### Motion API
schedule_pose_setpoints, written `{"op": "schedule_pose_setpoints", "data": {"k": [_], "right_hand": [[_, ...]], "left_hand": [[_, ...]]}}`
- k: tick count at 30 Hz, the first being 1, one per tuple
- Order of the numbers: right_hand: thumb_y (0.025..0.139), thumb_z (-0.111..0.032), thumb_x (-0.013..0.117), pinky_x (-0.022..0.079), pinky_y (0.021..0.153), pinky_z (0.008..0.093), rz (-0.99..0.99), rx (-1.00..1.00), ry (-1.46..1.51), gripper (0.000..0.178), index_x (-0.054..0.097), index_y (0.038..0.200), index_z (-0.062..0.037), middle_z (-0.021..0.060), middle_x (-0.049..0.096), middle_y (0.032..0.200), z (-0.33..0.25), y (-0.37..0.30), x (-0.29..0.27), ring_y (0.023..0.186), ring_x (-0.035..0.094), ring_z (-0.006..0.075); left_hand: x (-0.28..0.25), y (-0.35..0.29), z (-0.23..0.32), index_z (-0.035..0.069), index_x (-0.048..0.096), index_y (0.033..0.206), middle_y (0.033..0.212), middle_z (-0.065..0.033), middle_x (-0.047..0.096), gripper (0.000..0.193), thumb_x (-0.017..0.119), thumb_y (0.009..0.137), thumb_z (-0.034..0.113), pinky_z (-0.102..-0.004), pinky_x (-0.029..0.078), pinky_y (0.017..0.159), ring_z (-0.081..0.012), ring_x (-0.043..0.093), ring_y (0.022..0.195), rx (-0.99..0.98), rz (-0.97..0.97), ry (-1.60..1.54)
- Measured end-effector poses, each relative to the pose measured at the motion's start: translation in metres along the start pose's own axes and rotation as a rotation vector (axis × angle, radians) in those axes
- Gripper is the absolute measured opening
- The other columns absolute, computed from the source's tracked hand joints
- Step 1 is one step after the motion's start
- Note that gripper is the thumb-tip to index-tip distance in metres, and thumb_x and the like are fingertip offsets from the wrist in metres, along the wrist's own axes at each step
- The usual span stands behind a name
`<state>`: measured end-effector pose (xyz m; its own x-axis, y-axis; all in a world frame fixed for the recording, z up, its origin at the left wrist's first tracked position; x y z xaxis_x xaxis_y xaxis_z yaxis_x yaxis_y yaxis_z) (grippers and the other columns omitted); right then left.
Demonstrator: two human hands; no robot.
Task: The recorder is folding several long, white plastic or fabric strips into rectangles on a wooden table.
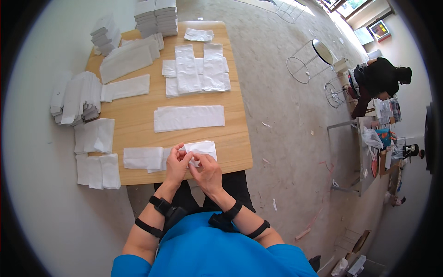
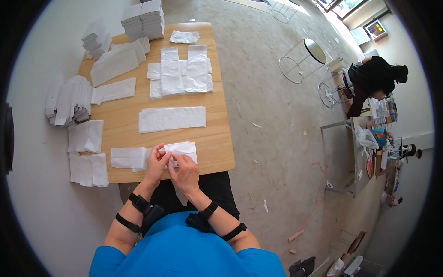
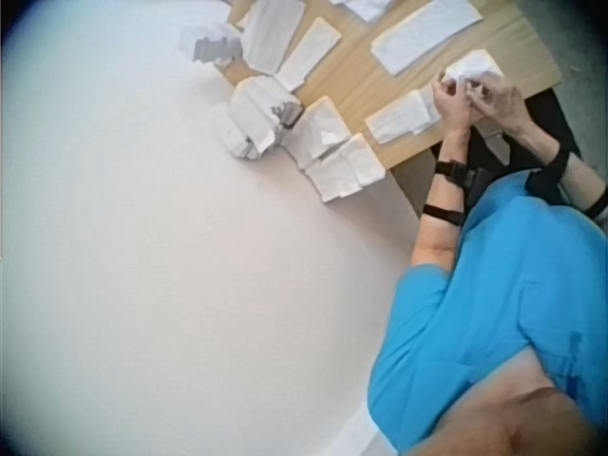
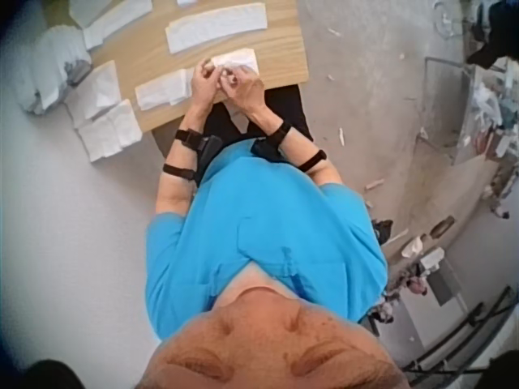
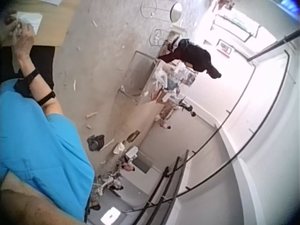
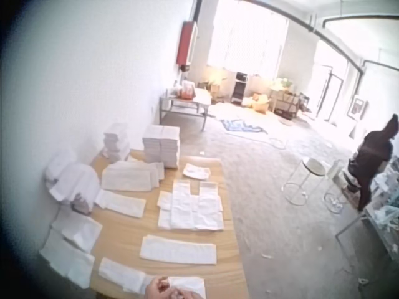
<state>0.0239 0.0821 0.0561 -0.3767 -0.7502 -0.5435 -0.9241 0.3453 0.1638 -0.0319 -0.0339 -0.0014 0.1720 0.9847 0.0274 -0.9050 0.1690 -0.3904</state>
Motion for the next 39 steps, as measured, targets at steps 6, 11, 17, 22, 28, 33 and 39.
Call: {"op": "schedule_pose_setpoints", "data": {"k": [6,11,17,22,28,33,39], "right_hand": [[0.082,-0.016,0.065,0.048,0.060,0.0363,0.072,0.368,0.050,0.015,0.063,0.085,-0.0017,0.0126,0.063,0.076,0.035,0.001,-0.024,0.062,0.060,0.0263],[0.081,-0.014,0.066,0.047,0.057,0.0317,0.149,0.357,-0.036,0.015,0.064,0.079,0.0004,0.0101,0.063,0.068,0.073,0.008,-0.020,0.057,0.058,0.0188],[0.079,-0.017,0.068,0.049,0.060,0.0321,0.115,0.385,-0.098,0.017,0.064,0.077,0.0004,0.0117,0.064,0.069,0.087,0.014,-0.006,0.060,0.061,0.0205],[0.079,-0.016,0.067,0.050,0.062,0.0354,0.105,0.410,-0.137,0.017,0.064,0.076,0.0002,0.0136,0.065,0.069,0.092,0.018,-0.004,0.063,0.064,0.0246],[0.078,-0.015,0.067,0.050,0.062,0.0362,0.101,0.411,-0.176,0.015,0.064,0.076,-0.0009,0.0135,0.065,0.069,0.096,0.019,-0.001,0.063,0.064,0.0262],[0.077,-0.014,0.067,0.049,0.062,0.0359,0.111,0.400,-0.175,0.014,0.064,0.075,-0.0009,0.0132,0.064,0.068,0.099,0.020,-0.001,0.063,0.063,0.0260],[0.079,-0.013,0.066,0.050,0.062,0.0353,0.125,0.423,-0.075,0.012,0.064,0.077,-0.0006,0.0128,0.064,0.070,0.097,0.019,-0.007,0.064,0.063,0.0245]], "left_hand": [[-0.023,0.014,-0.016,0.000,0.054,0.115,0.079,-0.0047,0.065,0.044,0.072,0.077,0.014,-0.0256,0.050,0.065,-0.0109,0.059,0.068,0.069,0.200,0.314],[-0.028,0.016,-0.016,0.000,0.054,0.114,0.077,-0.0047,0.065,0.044,0.073,0.076,0.013,-0.0245,0.050,0.064,-0.0106,0.059,0.067,0.049,0.220,0.394],[-0.031,0.016,-0.020,0.000,0.054,0.112,0.077,-0.0046,0.065,0.042,0.073,0.077,0.013,-0.0238,0.049,0.063,-0.0099,0.058,0.067,0.040,0.228,0.428],[-0.030,0.015,-0.019,0.000,0.054,0.112,0.077,-0.0047,0.065,0.043,0.074,0.076,0.013,-0.0243,0.049,0.064,-0.0100,0.059,0.067,0.034,0.212,0.463],[-0.035,0.014,-0.014,0.001,0.059,0.107,0.075,-0.0044,0.065,0.036,0.073,0.077,0.015,-0.0262,0.050,0.062,-0.0115,0.059,0.064,0.082,0.192,0.478],[-0.055,0.012,0.002,0.001,0.065,0.091,0.074,-0.0033,0.065,0.017,0.064,0.086,0.017,-0.0251,0.050,0.062,-0.0105,0.059,0.064,0.071,0.233,0.329],[-0.028,0.010,0.008,0.001,0.065,0.087,0.073,-0.0031,0.065,0.017,0.062,0.088,0.017,-0.0239,0.050,0.060,-0.0098,0.060,0.063,0.075,0.021,0.332]]}}
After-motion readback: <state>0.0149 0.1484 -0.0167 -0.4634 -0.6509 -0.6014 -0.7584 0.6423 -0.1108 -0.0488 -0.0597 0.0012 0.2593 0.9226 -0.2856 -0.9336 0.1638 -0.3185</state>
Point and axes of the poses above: each hand's wrist, its own y-axis towards the middle knuckle, its own x-axis out of the palm, z = x × y, the point moved 4 cm from there along y, towards the middle knuckle
